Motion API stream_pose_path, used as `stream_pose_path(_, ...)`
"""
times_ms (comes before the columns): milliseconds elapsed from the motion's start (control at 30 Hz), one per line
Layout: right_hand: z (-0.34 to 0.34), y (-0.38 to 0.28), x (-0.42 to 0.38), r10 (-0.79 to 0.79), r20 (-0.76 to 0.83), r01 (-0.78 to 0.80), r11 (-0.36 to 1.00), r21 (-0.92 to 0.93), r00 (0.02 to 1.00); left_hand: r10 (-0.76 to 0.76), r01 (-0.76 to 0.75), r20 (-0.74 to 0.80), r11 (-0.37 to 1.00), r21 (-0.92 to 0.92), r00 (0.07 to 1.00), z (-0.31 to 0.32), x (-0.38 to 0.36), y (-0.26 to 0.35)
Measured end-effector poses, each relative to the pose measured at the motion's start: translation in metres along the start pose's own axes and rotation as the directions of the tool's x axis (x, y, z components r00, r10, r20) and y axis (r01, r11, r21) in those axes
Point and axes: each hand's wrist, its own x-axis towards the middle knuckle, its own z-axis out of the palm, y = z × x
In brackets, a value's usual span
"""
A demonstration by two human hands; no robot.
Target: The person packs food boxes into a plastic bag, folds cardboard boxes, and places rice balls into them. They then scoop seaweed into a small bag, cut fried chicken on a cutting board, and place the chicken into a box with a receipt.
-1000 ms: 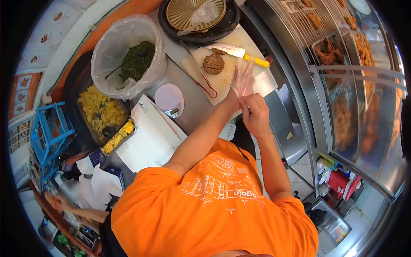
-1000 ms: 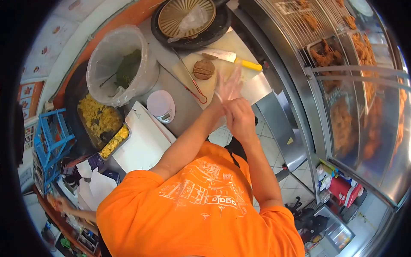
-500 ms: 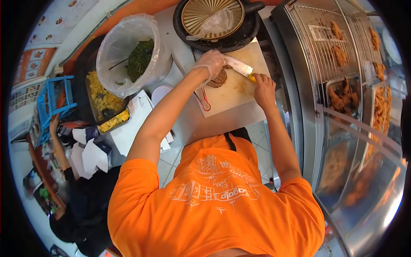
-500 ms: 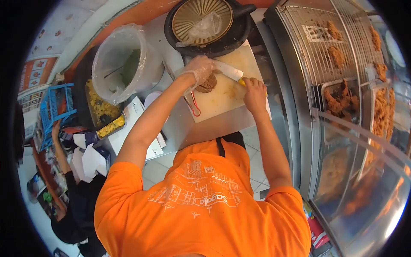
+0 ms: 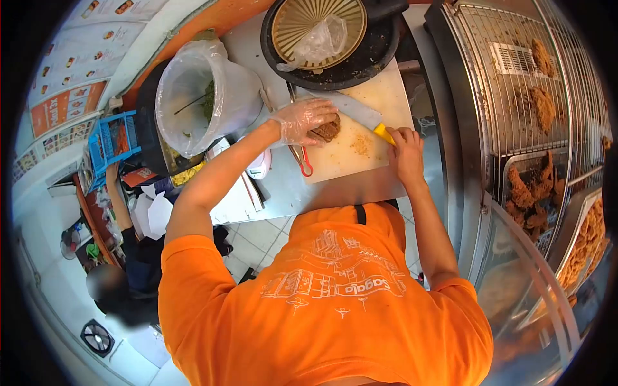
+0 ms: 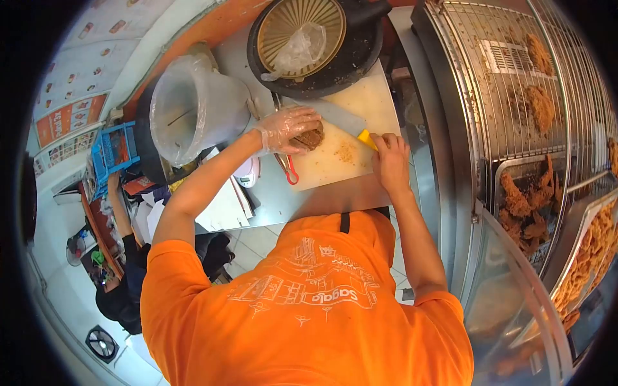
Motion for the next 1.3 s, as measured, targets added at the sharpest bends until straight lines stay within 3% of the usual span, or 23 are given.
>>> stream_pose_path(33, 0.003, 0.005, -0.002, -0.005, 0.029, 0.005, 1.000, 0.013, 1.000, 0.046, -0.047, 0.054, 0.999, 0.020, 0.997, 0.000, 0.000, -0.003)
stream_pose_path(133, -0.004, 0.004, -0.005, -0.008, 0.114, 0.004, 0.999, 0.037, 0.993, 0.000, 0.007, 0.153, 0.999, -0.043, 0.988, -0.004, 0.008, 0.002)
stream_pose_path(200, -0.013, -0.002, -0.011, -0.001, 0.167, -0.007, 0.999, 0.046, 0.986, 0.004, -0.006, 0.172, 1.000, 0.008, 0.985, -0.002, 0.010, 0.008)
stream_pose_path(300, -0.023, -0.010, -0.032, 0.093, 0.202, -0.109, 0.992, 0.070, 0.975, 0.030, -0.047, 0.218, 0.996, 0.076, 0.975, 0.000, 0.007, 0.010)
stream_pose_path(367, -0.027, -0.011, -0.051, 0.143, 0.193, -0.196, 0.937, 0.288, 0.971, 0.052, -0.077, 0.246, 0.993, 0.094, 0.968, 0.009, 0.003, 0.006)
stream_pose_path(400, -0.024, -0.013, -0.067, 0.156, 0.184, -0.206, 0.934, 0.291, 0.970, 0.055, -0.084, 0.234, 0.990, 0.113, 0.971, 0.017, 0.000, 0.003)
stream_pose_path(467, -0.008, -0.017, -0.102, 0.255, 0.316, -0.361, 0.866, 0.346, 0.914, 0.081, -0.114, 0.225, 0.984, 0.137, 0.971, 0.022, 0.000, -0.004)
stream_pose_path(500, 0.000, -0.027, -0.116, 0.269, 0.304, -0.369, 0.862, 0.347, 0.914, 0.054, -0.096, 0.250, 0.982, 0.162, 0.967, 0.021, 0.001, -0.001)
stream_pose_path(567, 0.025, -0.058, -0.139, 0.408, 0.519, -0.653, 0.576, 0.491, 0.751, 0.039, -0.095, 0.276, 0.977, 0.190, 0.960, 0.023, 0.001, 0.005)
stream_pose_path(667, 0.074, -0.109, -0.158, 0.518, 0.451, -0.681, 0.458, 0.572, 0.727, -0.043, -0.011, 0.272, 0.980, 0.197, 0.961, 0.030, -0.003, 0.006)
stream_pose_path(800, 0.120, -0.161, -0.146, 0.562, 0.455, -0.695, 0.344, 0.631, 0.691, -0.015, -0.007, 0.120, 0.983, 0.184, 0.993, 0.040, -0.006, 0.007)
stream_pose_path(867, 0.140, -0.175, -0.136, 0.551, 0.399, -0.627, 0.317, 0.712, 0.733, -0.017, 0.003, 0.077, 0.984, 0.177, 0.997, 0.044, -0.006, 0.010)
stream_pose_path(1000, 0.148, -0.181, -0.128, 0.592, 0.250, -0.505, 0.314, 0.804, 0.766, -0.112, 0.104, -0.104, 0.991, -0.080, 0.988, 0.058, 0.006, 0.013)
stream_pose_path(1033, 0.141, -0.183, -0.130, 0.626, 0.269, -0.544, 0.299, 0.784, 0.732, -0.166, 0.146, -0.142, 0.979, -0.139, 0.976, 0.061, 0.009, 0.019)
stream_pose_path(1100, 0.102, -0.205, -0.130, 0.668, 0.308, -0.612, 0.280, 0.740, 0.678, -0.198, 0.071, -0.374, 0.942, -0.327, 0.906, 0.094, 0.025, 0.024)
stream_pose_path(1133, 0.073, -0.221, -0.126, 0.685, 0.326, -0.646, 0.276, 0.712, 0.652, -0.169, -0.096, -0.627, 0.926, -0.366, 0.760, 0.101, 0.029, 0.035)
stream_pose_path(1167, 0.058, -0.227, -0.129, 0.675, 0.305, -0.653, 0.346, 0.674, 0.672, -0.284, -0.075, -0.633, 0.875, -0.478, 0.720, 0.084, 0.027, 0.054)
stream_pose_path(1233, 0.029, -0.239, -0.125, 0.644, 0.280, -0.648, 0.449, 0.615, 0.712, -0.439, -0.089, -0.741, 0.829, -0.552, 0.508, 0.086, 0.033, 0.078)
stream_pose_path(1267, 0.014, -0.247, -0.122, 0.646, 0.300, -0.672, 0.460, 0.581, 0.702, -0.555, -0.143, -0.711, 0.736, -0.661, 0.431, 0.087, 0.035, 0.089)
stream_pose_path(1300, 0.002, -0.251, -0.122, 0.657, 0.315, -0.699, 0.469, 0.540, 0.685, -0.707, -0.233, -0.557, 0.510, -0.828, 0.436, 0.073, 0.030, 0.102)
